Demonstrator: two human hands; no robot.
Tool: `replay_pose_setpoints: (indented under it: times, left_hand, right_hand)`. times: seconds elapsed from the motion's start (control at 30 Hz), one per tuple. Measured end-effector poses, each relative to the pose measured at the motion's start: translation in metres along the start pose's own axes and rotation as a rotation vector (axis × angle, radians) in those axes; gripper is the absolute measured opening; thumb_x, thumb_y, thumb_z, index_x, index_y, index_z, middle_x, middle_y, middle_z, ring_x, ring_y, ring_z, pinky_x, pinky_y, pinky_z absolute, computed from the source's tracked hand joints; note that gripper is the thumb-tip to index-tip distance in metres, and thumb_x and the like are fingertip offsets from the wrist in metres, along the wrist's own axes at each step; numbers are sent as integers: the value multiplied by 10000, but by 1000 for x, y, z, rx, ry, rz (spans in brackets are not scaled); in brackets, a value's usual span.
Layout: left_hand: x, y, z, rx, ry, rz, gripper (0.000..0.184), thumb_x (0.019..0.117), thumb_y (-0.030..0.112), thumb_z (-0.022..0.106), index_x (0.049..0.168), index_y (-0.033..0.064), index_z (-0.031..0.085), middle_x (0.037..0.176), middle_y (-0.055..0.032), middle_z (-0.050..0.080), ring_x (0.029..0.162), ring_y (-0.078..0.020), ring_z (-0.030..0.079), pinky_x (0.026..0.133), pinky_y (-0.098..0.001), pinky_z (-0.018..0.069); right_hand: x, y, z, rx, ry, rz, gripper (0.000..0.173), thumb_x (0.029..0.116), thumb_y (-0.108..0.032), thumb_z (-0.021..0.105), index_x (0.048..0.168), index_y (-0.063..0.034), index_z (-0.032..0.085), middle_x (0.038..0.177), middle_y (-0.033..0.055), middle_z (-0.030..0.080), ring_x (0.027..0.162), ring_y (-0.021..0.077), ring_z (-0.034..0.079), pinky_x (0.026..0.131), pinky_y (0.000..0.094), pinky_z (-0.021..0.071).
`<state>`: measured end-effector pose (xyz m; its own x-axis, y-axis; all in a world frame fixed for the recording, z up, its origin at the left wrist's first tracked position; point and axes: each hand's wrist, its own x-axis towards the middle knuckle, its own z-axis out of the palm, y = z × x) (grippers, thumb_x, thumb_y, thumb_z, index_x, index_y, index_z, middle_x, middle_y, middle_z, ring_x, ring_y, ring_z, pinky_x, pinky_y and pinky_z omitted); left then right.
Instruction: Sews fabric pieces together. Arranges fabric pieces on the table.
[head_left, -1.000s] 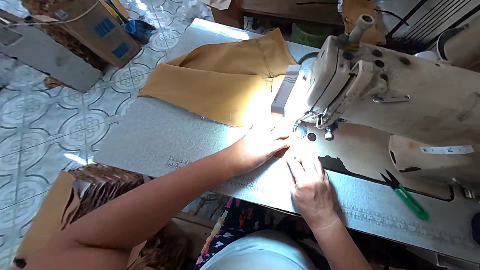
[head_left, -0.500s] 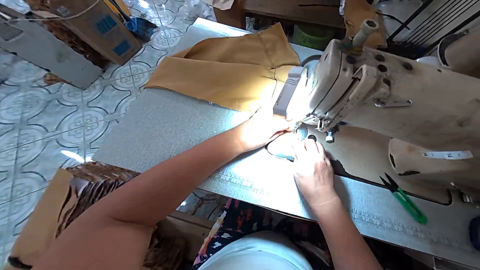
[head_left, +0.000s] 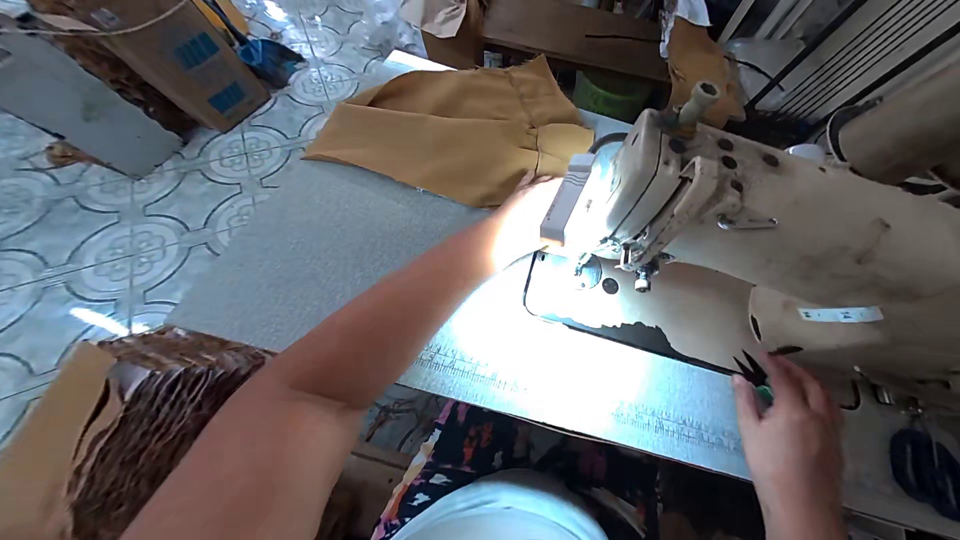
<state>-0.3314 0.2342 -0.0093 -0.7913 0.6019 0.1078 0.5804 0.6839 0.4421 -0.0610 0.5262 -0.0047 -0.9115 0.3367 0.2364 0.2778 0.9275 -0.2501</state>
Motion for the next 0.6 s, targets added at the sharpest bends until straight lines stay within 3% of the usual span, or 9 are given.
replay_pose_setpoints:
  times: [0.07, 0.1, 0.2, 0.27, 0.3, 0.4, 0.5, 0.57, 0.6]
  left_hand:
    - [29, -13, 20, -92, -13, -157, 584, 1013, 199, 625, 1552, 81, 431, 1640, -90, 383, 1560, -277, 246, 1261, -535, 127]
    - [33, -13, 22, -42, -59, -206, 613, 1047, 183, 564, 1606, 98, 326, 1695, -71, 269, 1587, -300, 158, 1254, -599, 82]
    - [14, 2, -5, 96, -112, -329, 709, 1032, 121, 566, 1639, 71, 205, 1724, -122, 135, 1587, -393, 64, 1182, -741, 34]
    - [3, -7, -26, 72, -111, -436, 691, 1093, 377, 457, 1651, 94, 164, 1728, -126, 102, 1591, -386, 25, 1180, -741, 16]
    - [0, -23, -28, 107, -90, -476, 720, 1083, 472, 427, 1655, 121, 167, 1730, -111, 106, 1591, -383, 29, 1171, -757, 38]
    - [-32, -66, -34, 196, 8, -520, 757, 1068, 567, 368, 1649, 112, 201, 1724, -129, 132, 1583, -408, 74, 1153, -785, 81]
    - [-70, -74, -41, 239, -2, -559, 772, 1074, 574, 325, 1653, 92, 155, 1728, -142, 95, 1584, -414, 45, 1164, -769, 65]
    - [-86, -65, -40, 256, -31, -570, 774, 1078, 571, 310, 1656, 88, 130, 1731, -136, 75, 1587, -406, 27, 1169, -764, 57]
    - [-93, -59, -39, 262, -44, -575, 770, 1080, 567, 311, 1657, 91, 125, 1732, -130, 71, 1589, -399, 24, 1169, -760, 55]
  right_hand:
    - [-5, 19, 4, -32, -2, 31, 391, 1018, -193, 623, 1342, 25, 644, 1329, 329, 607, 1229, 567, 562, 1003, 700, 439]
    - [-7, 23, 8, -59, 21, 10, 355, 1030, -198, 605, 1305, 16, 674, 1276, 320, 638, 1184, 561, 590, 967, 699, 456]
    - [-6, 26, 19, -138, 135, -84, 311, 1059, -178, 525, 1187, 23, 725, 1118, 300, 692, 1070, 541, 646, 874, 676, 497]
    - [-3, 20, 22, -100, 200, -116, 327, 1068, -158, 486, 1119, 59, 725, 1062, 299, 711, 1025, 512, 682, 859, 632, 528]
    - [-2, 12, 21, -49, 230, -138, 333, 1073, -167, 484, 1101, 66, 721, 1018, 286, 723, 956, 469, 716, 799, 584, 560]
    - [3, -43, 24, 313, 165, -192, 325, 1075, -185, 497, 1117, 66, 700, 873, 194, 724, 675, 260, 718, 589, 412, 605]
    - [12, -117, 35, 459, -91, -228, 294, 1053, -240, 547, 1187, -44, 719, 956, 120, 752, 761, 197, 727, 692, 392, 611]
    - [18, -164, 39, 351, -305, -277, 356, 1031, -275, 571, 1275, -38, 678, 1086, 163, 736, 960, 288, 728, 857, 485, 581]
    - [22, -185, 40, 257, -375, -336, 388, 1033, -277, 565, 1297, -6, 650, 1108, 202, 718, 1009, 348, 714, 868, 530, 565]
